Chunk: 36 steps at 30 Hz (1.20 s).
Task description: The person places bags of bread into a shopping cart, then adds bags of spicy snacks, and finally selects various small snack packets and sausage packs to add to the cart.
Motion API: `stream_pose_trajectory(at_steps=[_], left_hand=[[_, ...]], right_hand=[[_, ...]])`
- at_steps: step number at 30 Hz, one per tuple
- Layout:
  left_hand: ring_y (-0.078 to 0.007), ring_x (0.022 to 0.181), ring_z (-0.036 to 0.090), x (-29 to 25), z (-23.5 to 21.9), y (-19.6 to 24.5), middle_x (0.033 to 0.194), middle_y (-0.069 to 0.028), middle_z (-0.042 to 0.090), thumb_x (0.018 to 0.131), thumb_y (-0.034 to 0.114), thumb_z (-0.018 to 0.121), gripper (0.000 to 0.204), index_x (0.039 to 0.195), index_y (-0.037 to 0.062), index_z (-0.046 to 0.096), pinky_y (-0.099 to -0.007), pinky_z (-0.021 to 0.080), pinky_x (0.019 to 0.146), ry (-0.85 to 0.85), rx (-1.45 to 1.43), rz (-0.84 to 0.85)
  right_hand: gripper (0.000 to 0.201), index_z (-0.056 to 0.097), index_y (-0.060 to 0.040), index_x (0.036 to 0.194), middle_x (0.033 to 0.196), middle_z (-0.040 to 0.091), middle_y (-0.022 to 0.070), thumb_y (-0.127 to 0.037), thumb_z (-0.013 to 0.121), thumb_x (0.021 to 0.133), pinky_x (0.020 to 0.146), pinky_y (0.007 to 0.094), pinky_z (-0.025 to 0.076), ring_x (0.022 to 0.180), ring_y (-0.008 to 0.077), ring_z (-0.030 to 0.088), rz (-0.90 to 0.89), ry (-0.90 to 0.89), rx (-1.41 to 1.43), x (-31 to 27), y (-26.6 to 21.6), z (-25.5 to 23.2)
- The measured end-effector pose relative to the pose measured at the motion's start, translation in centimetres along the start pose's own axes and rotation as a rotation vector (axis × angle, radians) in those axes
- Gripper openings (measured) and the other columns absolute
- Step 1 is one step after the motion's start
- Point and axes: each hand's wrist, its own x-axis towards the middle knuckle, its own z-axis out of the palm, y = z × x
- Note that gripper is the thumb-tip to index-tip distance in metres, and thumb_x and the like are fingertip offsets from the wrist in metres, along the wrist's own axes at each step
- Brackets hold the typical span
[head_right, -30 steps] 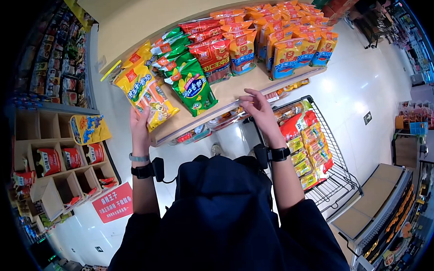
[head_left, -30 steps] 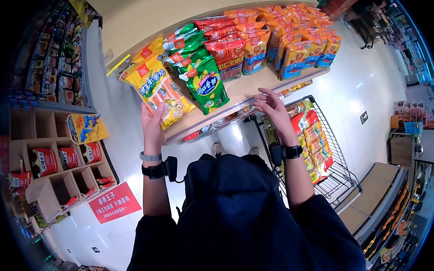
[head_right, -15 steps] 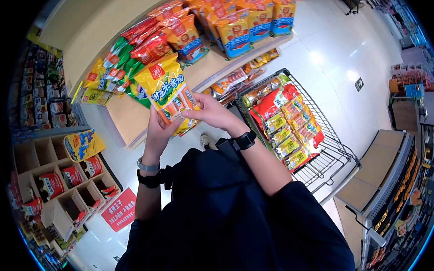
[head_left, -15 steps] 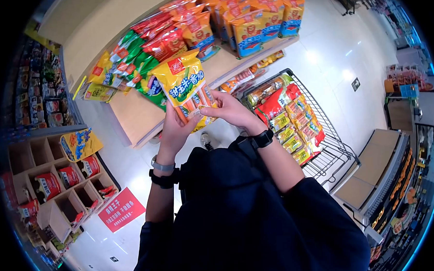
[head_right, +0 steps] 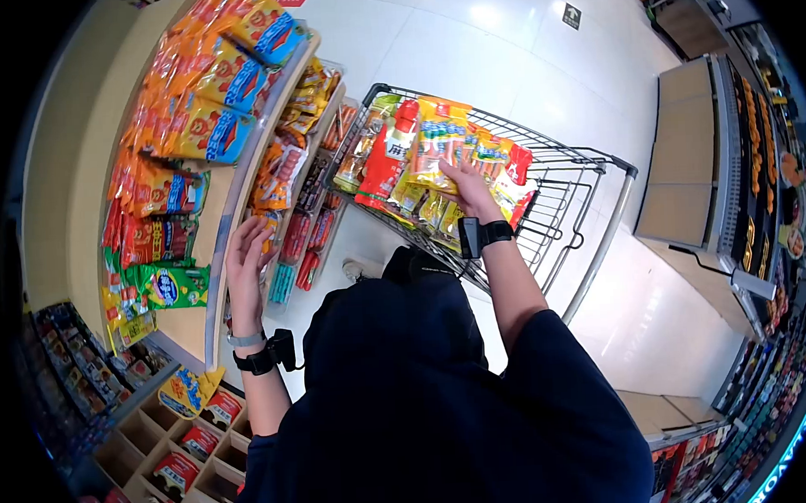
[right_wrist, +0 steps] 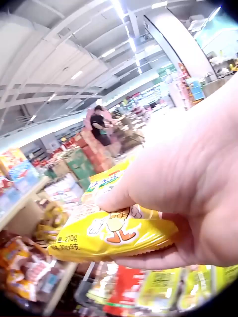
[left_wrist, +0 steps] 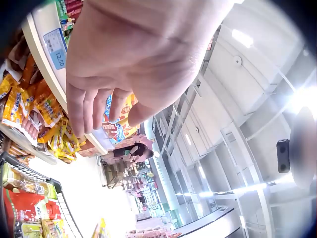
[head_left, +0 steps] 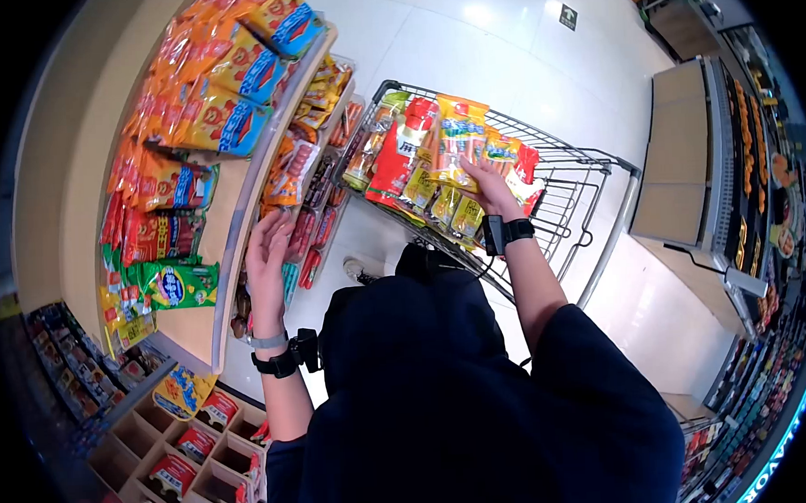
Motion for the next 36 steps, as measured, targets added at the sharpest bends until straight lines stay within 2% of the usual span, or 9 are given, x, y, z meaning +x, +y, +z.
stream_pose_trajectory(at_steps=[4, 9, 11, 14, 21, 26, 30, 33, 36], left_hand=[[-0.0174, 0.12, 0.055, 1.2, 3.1, 0.8, 0.134, -0.0087, 0.053, 0.097, 0.017, 0.053, 0.039, 0.134, 0.0048, 0.049, -0.0323, 0.049, 0.094, 0.026, -0.031, -0.043], [-0.0166, 0.119, 0.055, 2.3, 7.0, 1.3, 0.134, -0.0084, 0.053, 0.097, 0.017, 0.053, 0.037, 0.131, 0.0053, 0.05, -0.0314, 0.049, 0.093, 0.016, 0.038, -0.082], [-0.0165, 0.119, 0.056, 2.7, 8.0, 1.0, 0.133, -0.0084, 0.053, 0.097, 0.018, 0.053, 0.037, 0.132, 0.0054, 0.05, -0.0324, 0.048, 0.094, -0.019, 0.085, -0.082], [-0.0194, 0.117, 0.055, 2.9, 8.8, 0.5, 0.131, -0.0104, 0.053, 0.099, 0.018, 0.051, 0.037, 0.132, 0.0027, 0.048, -0.0314, 0.05, 0.09, -0.037, 0.105, -0.077], [-0.0189, 0.12, 0.054, 1.3, 8.2, -1.1, 0.134, -0.0074, 0.053, 0.096, 0.018, 0.055, 0.037, 0.132, 0.0073, 0.05, -0.0336, 0.046, 0.097, -0.003, 0.156, -0.174], [-0.0206, 0.12, 0.054, 0.2, 6.8, -1.8, 0.132, -0.0094, 0.054, 0.1, 0.018, 0.05, 0.036, 0.134, 0.0057, 0.049, -0.0335, 0.046, 0.097, 0.015, 0.159, -0.181], [-0.0212, 0.12, 0.054, -0.1, 5.6, -2.3, 0.132, -0.0094, 0.054, 0.1, 0.018, 0.051, 0.036, 0.133, 0.0052, 0.049, -0.0333, 0.046, 0.096, 0.016, 0.174, -0.199], [-0.0213, 0.119, 0.055, -1.1, 4.5, -2.9, 0.132, -0.0088, 0.054, 0.1, 0.019, 0.051, 0.035, 0.132, 0.0047, 0.049, -0.0329, 0.047, 0.095, 0.008, 0.19, -0.189], [-0.0213, 0.118, 0.055, -1.6, 2.3, -3.9, 0.131, -0.0083, 0.055, 0.099, 0.019, 0.051, 0.035, 0.131, 0.0042, 0.05, -0.0328, 0.047, 0.094, 0.005, 0.174, -0.202]], right_hand=[[0.036, 0.055, -0.0145, 0.12, 0.112, 0.063, -0.0003, -0.035, 0.064, 0.092, 0.08, 0.0308, 0.053, 0.1, 0.0122, 0.061, 0.085, 0.212, 0.001, 3.3, 2.4, -14.1], [0.041, 0.053, -0.0106, 0.121, 0.106, 0.065, 0.0031, -0.033, 0.067, 0.09, 0.071, 0.0313, 0.055, 0.092, 0.0158, 0.065, -0.097, 0.329, 0.118, 6.8, 5.6, -23.0], [0.056, 0.046, 0.0047, 0.128, 0.109, 0.065, 0.0139, -0.022, 0.069, 0.084, 0.081, 0.0365, 0.055, 0.095, 0.0269, 0.066, -0.317, 0.61, -0.305, 7.5, 6.8, -23.6], [0.065, 0.053, 0.0018, 0.128, 0.111, 0.061, 0.0275, -0.02, 0.076, 0.072, 0.092, 0.0416, 0.049, 0.103, 0.0399, 0.061, -0.351, 0.773, -0.728, 10.4, 10.1, -25.9], [0.059, 0.058, -0.006, 0.126, 0.109, 0.057, 0.0242, -0.023, 0.078, 0.073, 0.09, 0.0414, 0.049, 0.098, 0.0373, 0.06, -0.269, 0.86, -0.932, 9.1, 8.9, -23.9], [0.073, 0.053, -0.0114, 0.132, 0.115, 0.056, 0.0269, -0.049, 0.074, 0.073, 0.091, 0.0421, 0.048, 0.1, 0.0386, 0.059, -0.244, 0.854, -1.029, 10.2, 9.7, -23.7], [0.068, 0.054, -0.0069, 0.128, 0.114, 0.059, 0.0251, -0.041, 0.073, 0.073, 0.093, 0.0421, 0.047, 0.106, 0.0384, 0.058, 0.004, 0.98, -1.105, 10.1, 7.3, -19.5], [0.045, 0.058, -0.0141, 0.115, 0.11, 0.059, 0.0172, -0.029, 0.067, 0.073, 0.089, 0.0432, 0.048, 0.094, 0.035, 0.06, -0.232, 0.957, -1.266, 12.2, 9.9, -21.4], [0.056, 0.057, -0.015, 0.125, 0.104, 0.061, 0.0198, -0.031, 0.068, 0.073, 0.091, 0.0451, 0.046, 0.102, 0.039, 0.055, -0.192, 0.992, -1.249, 9.9, 9.7, -18.8]])
